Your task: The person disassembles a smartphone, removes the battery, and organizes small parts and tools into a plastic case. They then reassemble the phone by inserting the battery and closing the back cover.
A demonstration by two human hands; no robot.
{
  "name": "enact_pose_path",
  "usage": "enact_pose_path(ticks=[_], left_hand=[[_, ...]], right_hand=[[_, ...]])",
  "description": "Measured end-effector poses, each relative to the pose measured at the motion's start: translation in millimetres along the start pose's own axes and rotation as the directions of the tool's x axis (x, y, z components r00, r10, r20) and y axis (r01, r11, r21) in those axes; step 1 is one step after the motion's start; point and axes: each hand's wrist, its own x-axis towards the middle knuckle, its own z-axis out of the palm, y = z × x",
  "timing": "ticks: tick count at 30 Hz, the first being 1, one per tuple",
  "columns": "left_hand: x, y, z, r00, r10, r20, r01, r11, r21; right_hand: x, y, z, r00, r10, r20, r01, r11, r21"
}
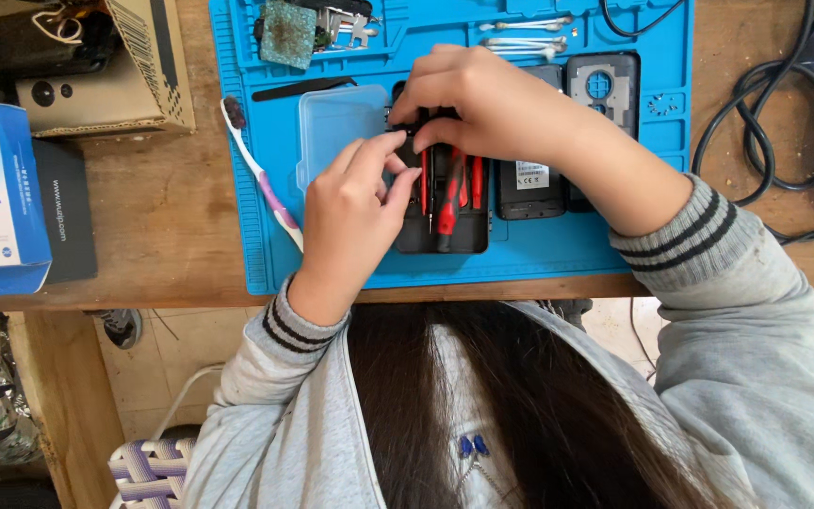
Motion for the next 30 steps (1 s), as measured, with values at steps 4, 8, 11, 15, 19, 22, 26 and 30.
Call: enact_pose_path(ticks=[4, 8, 11, 15, 19, 22, 26, 30], left_hand=[[-2.4, 17.0, -7.7, 0.99, 0.112, -0.086, -0.107, 0.993, 0.056], [-12.0, 17.6, 7.1, 0.993, 0.074, 0.097, -0.102, 0.94, 0.325], [-13.0, 14.1, 9.5, 0.981, 0.001, 0.196, -0.074, 0.928, 0.364], [-14.4, 8.0, 7.1, 0.976, -0.063, 0.211, -0.001, 0.956, 0.292], [-14.0, 6.4, 0.5, 0.97, -0.098, 0.222, 0.041, 0.968, 0.247], [-15.9, 5.3, -4.9, 0.969, -0.088, 0.232, 0.038, 0.977, 0.211], [-18.9, -0.3, -15.2, 0.932, -0.057, 0.358, 0.083, 0.995, -0.057], [-21.9, -2.2, -19.5, 0.946, -0.059, 0.319, 0.108, 0.984, -0.139]], right_hand=[[-1.5, 8.3, 8.6, 0.993, -0.074, -0.089, 0.064, 0.992, -0.109], [-2.6, 7.9, 8.4, 0.977, -0.094, -0.194, 0.041, 0.964, -0.263], [-5.8, 6.5, -8.2, 0.981, -0.096, -0.166, 0.062, 0.979, -0.196], [-12.3, 1.4, -44.3, 0.988, 0.014, 0.156, -0.029, 0.995, 0.098], [-13.4, 2.1, -45.2, 0.971, 0.041, 0.237, -0.087, 0.979, 0.185], [-11.1, 7.6, -37.7, 0.979, -0.074, 0.192, 0.049, 0.99, 0.13], [6.0, 5.2, -27.6, 0.973, -0.213, 0.092, 0.199, 0.97, 0.139], [17.5, 8.3, -19.7, 0.958, -0.282, 0.042, 0.272, 0.949, 0.157]])
